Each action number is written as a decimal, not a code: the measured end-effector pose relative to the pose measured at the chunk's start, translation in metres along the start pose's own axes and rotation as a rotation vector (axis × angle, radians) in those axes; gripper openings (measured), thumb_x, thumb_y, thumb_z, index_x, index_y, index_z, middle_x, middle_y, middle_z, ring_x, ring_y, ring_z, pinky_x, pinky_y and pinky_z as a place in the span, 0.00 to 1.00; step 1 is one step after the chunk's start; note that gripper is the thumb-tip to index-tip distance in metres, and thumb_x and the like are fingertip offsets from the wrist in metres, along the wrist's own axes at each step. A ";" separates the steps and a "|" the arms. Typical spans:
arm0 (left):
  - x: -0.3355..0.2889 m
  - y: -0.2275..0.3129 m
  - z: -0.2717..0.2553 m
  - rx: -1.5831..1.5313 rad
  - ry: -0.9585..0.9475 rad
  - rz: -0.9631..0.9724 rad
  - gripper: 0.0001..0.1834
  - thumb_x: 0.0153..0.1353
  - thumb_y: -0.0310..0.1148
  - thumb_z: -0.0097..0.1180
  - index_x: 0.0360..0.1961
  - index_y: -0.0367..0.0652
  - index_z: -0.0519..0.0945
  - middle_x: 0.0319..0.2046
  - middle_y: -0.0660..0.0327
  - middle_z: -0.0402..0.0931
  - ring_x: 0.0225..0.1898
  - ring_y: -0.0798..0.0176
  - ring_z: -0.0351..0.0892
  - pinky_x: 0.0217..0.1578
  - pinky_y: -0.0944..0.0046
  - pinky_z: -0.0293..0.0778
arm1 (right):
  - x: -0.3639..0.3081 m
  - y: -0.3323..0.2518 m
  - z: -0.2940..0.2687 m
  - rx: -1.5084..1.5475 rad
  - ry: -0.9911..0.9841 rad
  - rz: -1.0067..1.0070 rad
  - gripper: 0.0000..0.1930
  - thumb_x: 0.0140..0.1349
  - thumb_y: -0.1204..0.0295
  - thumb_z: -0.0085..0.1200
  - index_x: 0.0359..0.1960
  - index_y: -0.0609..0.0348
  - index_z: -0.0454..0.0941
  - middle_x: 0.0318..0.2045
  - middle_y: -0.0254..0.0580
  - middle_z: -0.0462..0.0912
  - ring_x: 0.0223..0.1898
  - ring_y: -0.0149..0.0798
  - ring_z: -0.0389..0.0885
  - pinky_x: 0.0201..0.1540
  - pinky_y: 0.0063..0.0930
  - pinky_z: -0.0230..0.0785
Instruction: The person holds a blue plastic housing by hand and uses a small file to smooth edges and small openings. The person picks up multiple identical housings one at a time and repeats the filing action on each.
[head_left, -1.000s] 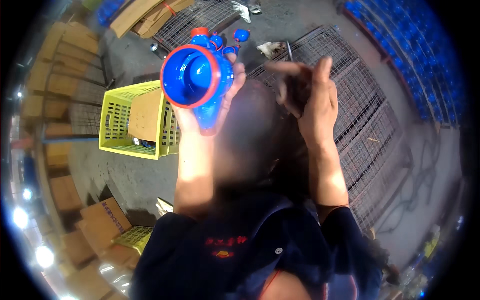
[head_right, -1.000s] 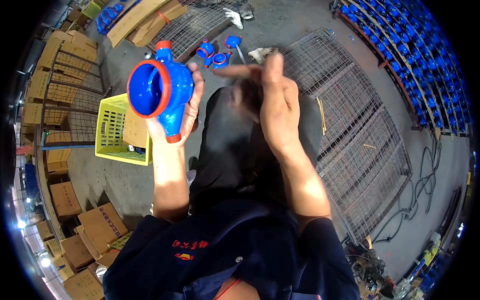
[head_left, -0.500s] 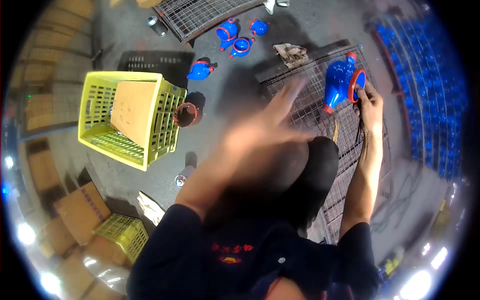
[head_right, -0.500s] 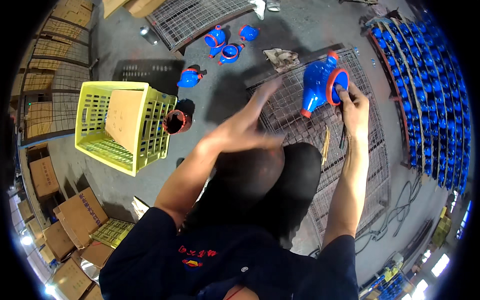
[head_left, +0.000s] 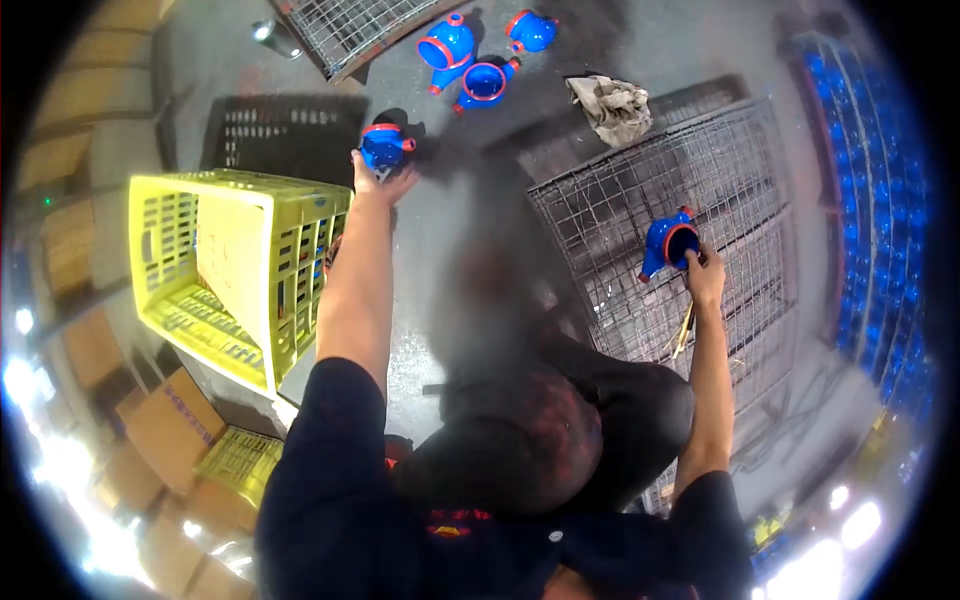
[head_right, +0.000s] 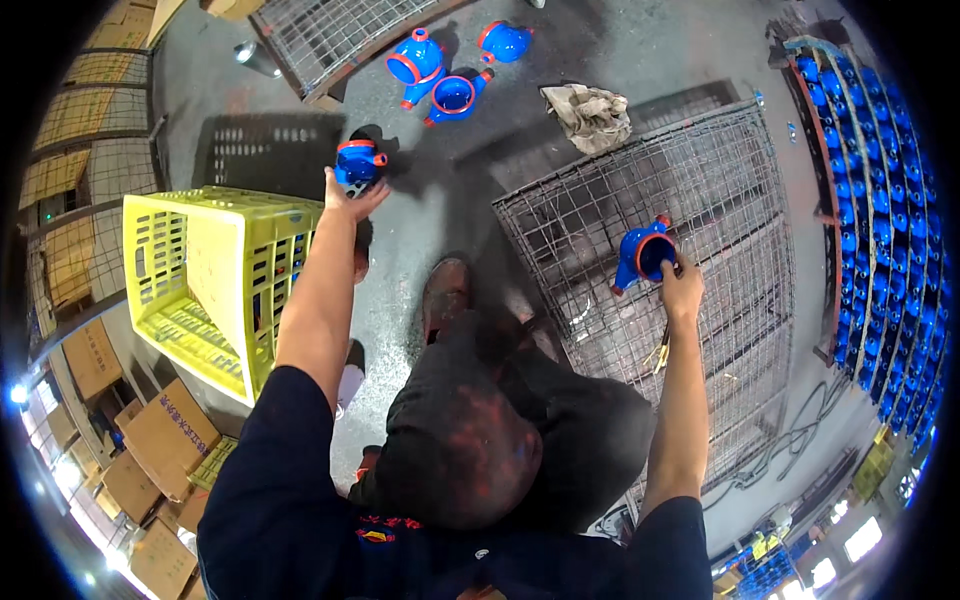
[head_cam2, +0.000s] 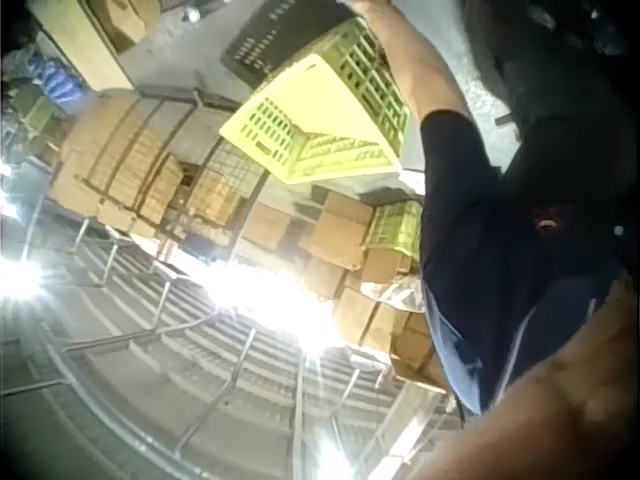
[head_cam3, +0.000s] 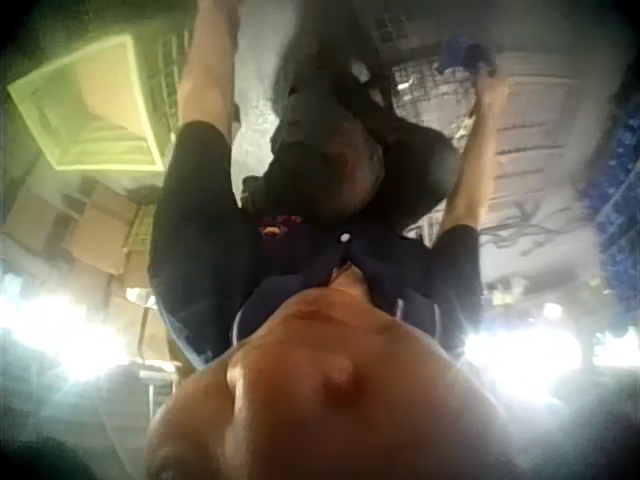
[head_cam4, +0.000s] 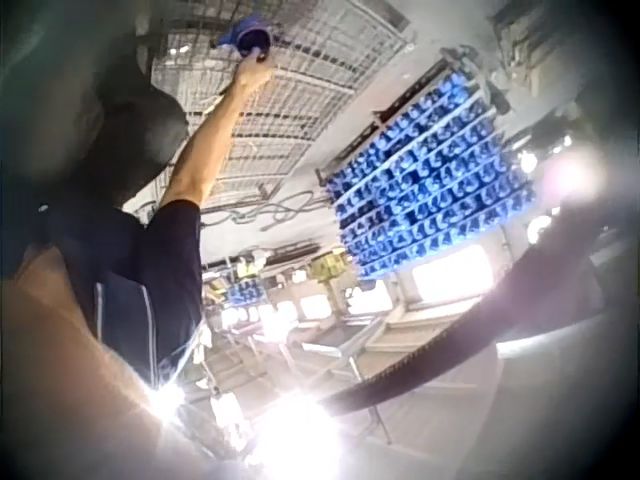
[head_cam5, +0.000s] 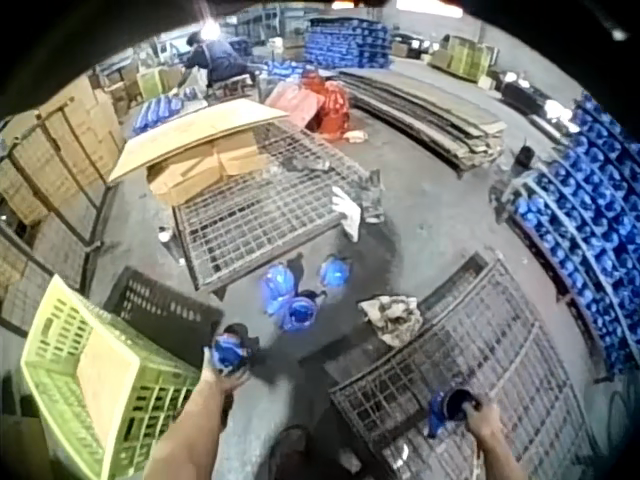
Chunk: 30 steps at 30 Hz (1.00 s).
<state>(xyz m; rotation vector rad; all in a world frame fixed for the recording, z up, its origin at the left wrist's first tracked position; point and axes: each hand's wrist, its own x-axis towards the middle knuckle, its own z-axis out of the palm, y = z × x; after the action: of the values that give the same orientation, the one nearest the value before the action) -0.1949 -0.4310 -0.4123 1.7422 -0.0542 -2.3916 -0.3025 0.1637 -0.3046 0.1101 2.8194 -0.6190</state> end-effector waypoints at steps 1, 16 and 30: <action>0.009 0.004 0.017 -0.045 0.073 -0.049 0.61 0.52 0.74 0.57 0.75 0.50 0.43 0.66 0.42 0.58 0.66 0.35 0.63 0.65 0.29 0.58 | -0.004 0.007 0.001 -0.003 0.001 0.014 0.20 0.60 0.64 0.58 0.52 0.61 0.81 0.31 0.54 0.84 0.31 0.49 0.83 0.40 0.39 0.73; -0.172 -0.065 0.001 0.344 -0.723 0.817 0.33 0.66 0.32 0.60 0.68 0.47 0.58 0.62 0.54 0.66 0.58 0.47 0.76 0.54 0.42 0.79 | -0.294 -0.042 -0.060 1.239 -0.156 0.851 0.27 0.73 0.58 0.46 0.65 0.68 0.68 0.63 0.44 0.73 0.61 0.41 0.72 0.66 0.30 0.58; -0.426 -0.079 -0.068 0.457 -0.954 1.173 0.40 0.57 0.20 0.66 0.68 0.45 0.61 0.62 0.55 0.66 0.63 0.55 0.70 0.63 0.48 0.70 | -0.311 -0.169 -0.142 0.862 0.315 -0.416 0.22 0.77 0.72 0.39 0.71 0.56 0.61 0.34 0.35 0.77 0.23 0.20 0.65 0.26 0.15 0.61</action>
<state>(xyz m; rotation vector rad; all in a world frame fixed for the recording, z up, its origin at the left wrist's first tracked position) -0.0143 -0.2767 -0.0436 0.1976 -1.3574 -1.9753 -0.0557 0.0646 -0.0311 -0.2526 2.6307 -2.0245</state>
